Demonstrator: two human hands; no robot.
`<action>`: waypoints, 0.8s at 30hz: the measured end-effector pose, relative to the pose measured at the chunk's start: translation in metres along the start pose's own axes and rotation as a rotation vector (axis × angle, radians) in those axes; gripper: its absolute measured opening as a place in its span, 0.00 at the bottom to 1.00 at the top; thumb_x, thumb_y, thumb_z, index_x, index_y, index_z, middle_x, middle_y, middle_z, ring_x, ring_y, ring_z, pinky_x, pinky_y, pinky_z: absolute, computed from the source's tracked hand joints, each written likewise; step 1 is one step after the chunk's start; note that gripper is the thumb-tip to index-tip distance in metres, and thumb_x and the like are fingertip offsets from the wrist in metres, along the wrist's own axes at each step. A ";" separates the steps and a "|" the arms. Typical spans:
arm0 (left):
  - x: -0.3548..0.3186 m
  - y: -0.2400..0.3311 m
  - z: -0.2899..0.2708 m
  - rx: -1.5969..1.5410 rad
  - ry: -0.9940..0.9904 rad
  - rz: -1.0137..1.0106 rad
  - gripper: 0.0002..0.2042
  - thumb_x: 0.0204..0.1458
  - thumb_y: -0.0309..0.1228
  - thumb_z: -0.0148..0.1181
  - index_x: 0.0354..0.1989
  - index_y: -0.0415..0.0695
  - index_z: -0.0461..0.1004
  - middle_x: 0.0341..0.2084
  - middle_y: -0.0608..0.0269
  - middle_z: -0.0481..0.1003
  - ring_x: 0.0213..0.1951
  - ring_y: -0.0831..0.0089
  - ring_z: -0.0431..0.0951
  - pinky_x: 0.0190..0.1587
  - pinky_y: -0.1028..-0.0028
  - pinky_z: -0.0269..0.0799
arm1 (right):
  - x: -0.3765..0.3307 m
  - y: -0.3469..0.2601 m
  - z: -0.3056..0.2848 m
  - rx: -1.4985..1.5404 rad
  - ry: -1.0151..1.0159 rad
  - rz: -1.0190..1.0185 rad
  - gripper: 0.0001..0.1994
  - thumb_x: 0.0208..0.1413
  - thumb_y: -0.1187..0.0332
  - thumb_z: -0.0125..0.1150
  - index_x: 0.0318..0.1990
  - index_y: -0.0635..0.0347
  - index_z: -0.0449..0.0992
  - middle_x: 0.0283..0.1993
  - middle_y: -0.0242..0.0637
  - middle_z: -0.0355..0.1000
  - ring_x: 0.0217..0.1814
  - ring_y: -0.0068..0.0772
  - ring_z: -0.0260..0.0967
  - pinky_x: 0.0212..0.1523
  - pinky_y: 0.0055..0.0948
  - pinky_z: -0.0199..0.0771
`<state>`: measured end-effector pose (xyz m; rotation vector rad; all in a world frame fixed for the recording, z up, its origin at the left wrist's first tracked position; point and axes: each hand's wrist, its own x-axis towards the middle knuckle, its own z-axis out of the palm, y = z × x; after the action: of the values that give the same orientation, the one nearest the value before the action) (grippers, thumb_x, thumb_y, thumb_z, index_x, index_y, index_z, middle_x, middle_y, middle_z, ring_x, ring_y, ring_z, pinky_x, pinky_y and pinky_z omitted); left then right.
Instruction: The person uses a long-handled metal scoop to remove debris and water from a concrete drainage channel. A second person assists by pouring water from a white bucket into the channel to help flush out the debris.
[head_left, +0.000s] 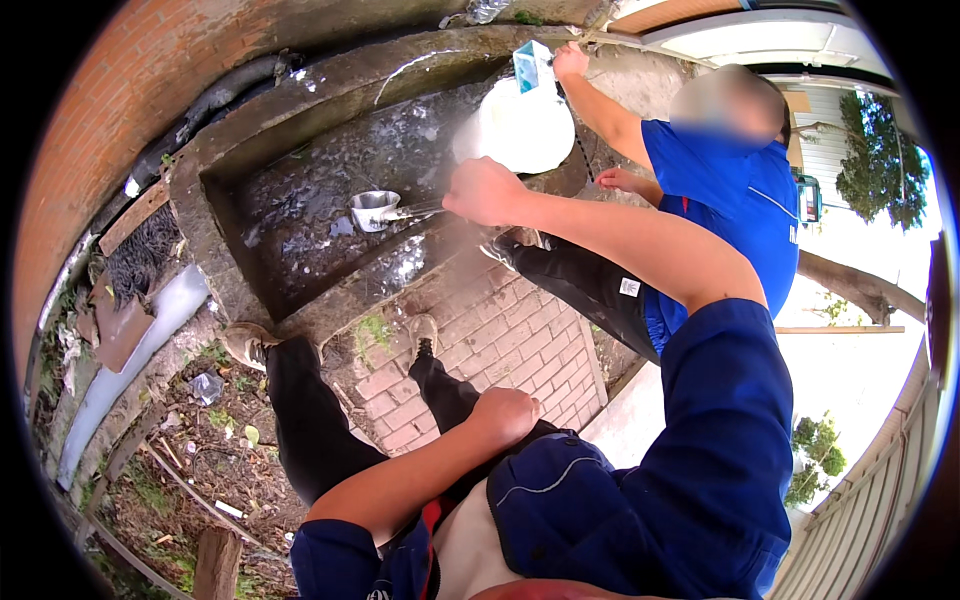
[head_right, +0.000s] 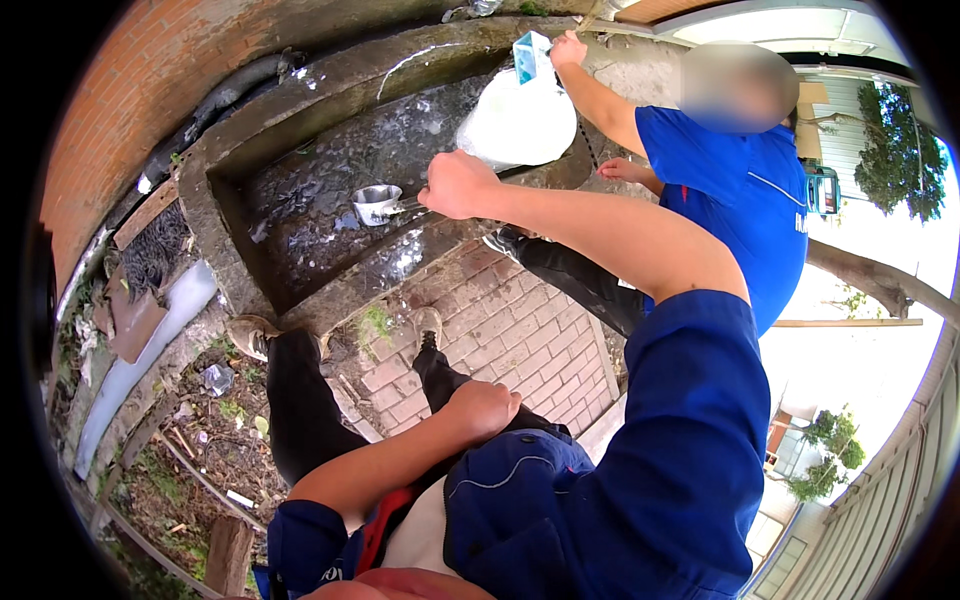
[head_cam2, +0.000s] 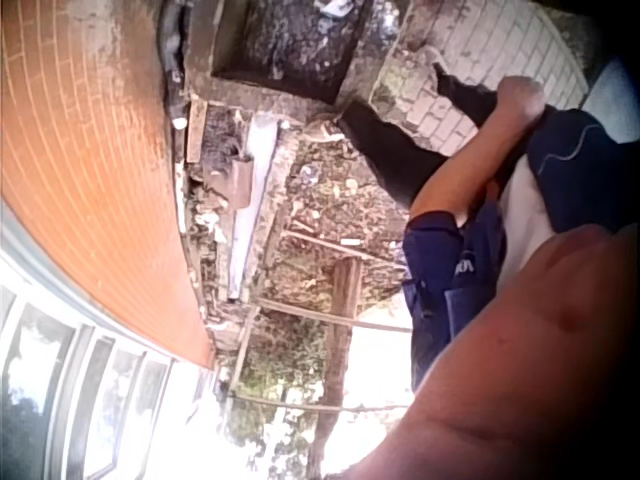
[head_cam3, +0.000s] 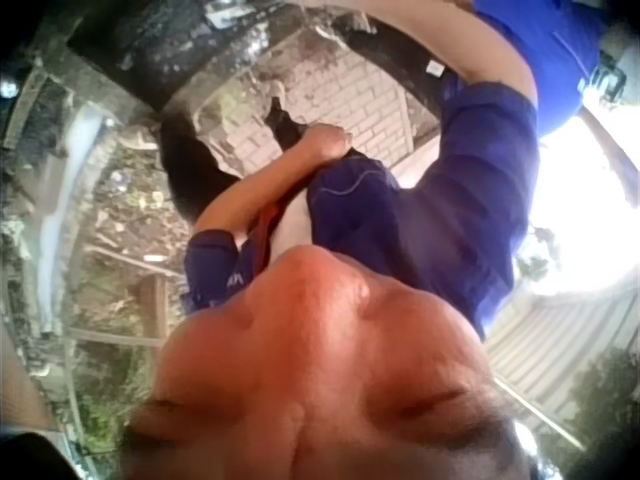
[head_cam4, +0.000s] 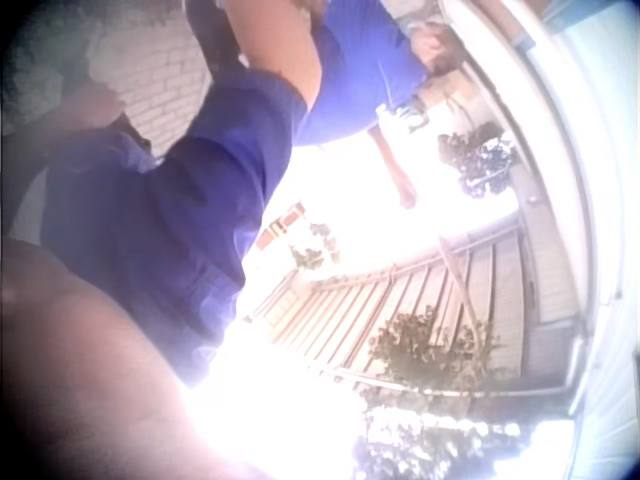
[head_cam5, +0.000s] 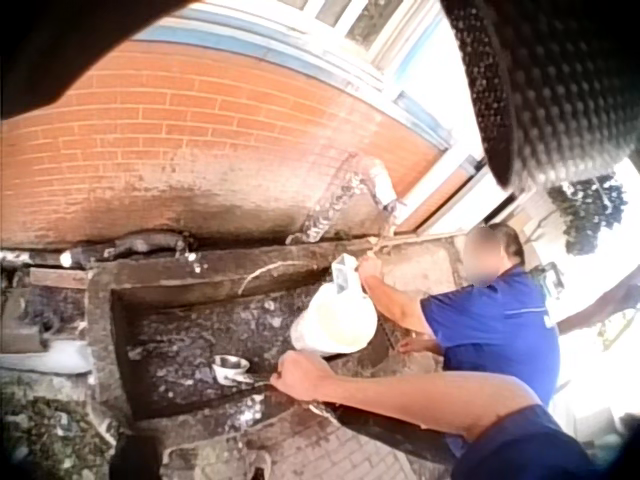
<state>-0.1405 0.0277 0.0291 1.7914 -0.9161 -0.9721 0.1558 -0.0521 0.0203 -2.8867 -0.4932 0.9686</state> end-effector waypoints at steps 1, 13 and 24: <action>-0.001 0.003 -0.005 -0.019 -0.004 -0.015 0.22 0.65 0.39 0.43 0.27 0.38 0.79 0.25 0.44 0.80 0.31 0.45 0.82 0.36 0.51 0.78 | -0.001 0.001 0.000 0.005 -0.006 0.007 0.17 0.54 0.59 0.62 0.28 0.68 0.83 0.34 0.56 0.79 0.42 0.58 0.79 0.46 0.48 0.79; 0.003 0.001 -0.002 -0.023 -0.012 -0.027 0.20 0.65 0.38 0.43 0.30 0.39 0.78 0.26 0.44 0.80 0.31 0.45 0.82 0.36 0.49 0.77 | -0.001 0.000 -0.002 0.073 0.011 0.012 0.18 0.53 0.58 0.63 0.30 0.69 0.83 0.35 0.57 0.79 0.42 0.60 0.79 0.46 0.49 0.80; 0.003 0.000 -0.006 0.005 -0.035 -0.009 0.16 0.63 0.35 0.44 0.34 0.40 0.78 0.28 0.45 0.80 0.32 0.46 0.82 0.36 0.50 0.77 | 0.000 0.002 0.000 0.063 0.058 -0.006 0.16 0.52 0.58 0.62 0.26 0.64 0.83 0.28 0.51 0.78 0.34 0.56 0.77 0.40 0.47 0.77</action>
<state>-0.1338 0.0275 0.0307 1.7894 -0.9336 -1.0106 0.1564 -0.0536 0.0197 -2.8458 -0.4586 0.8809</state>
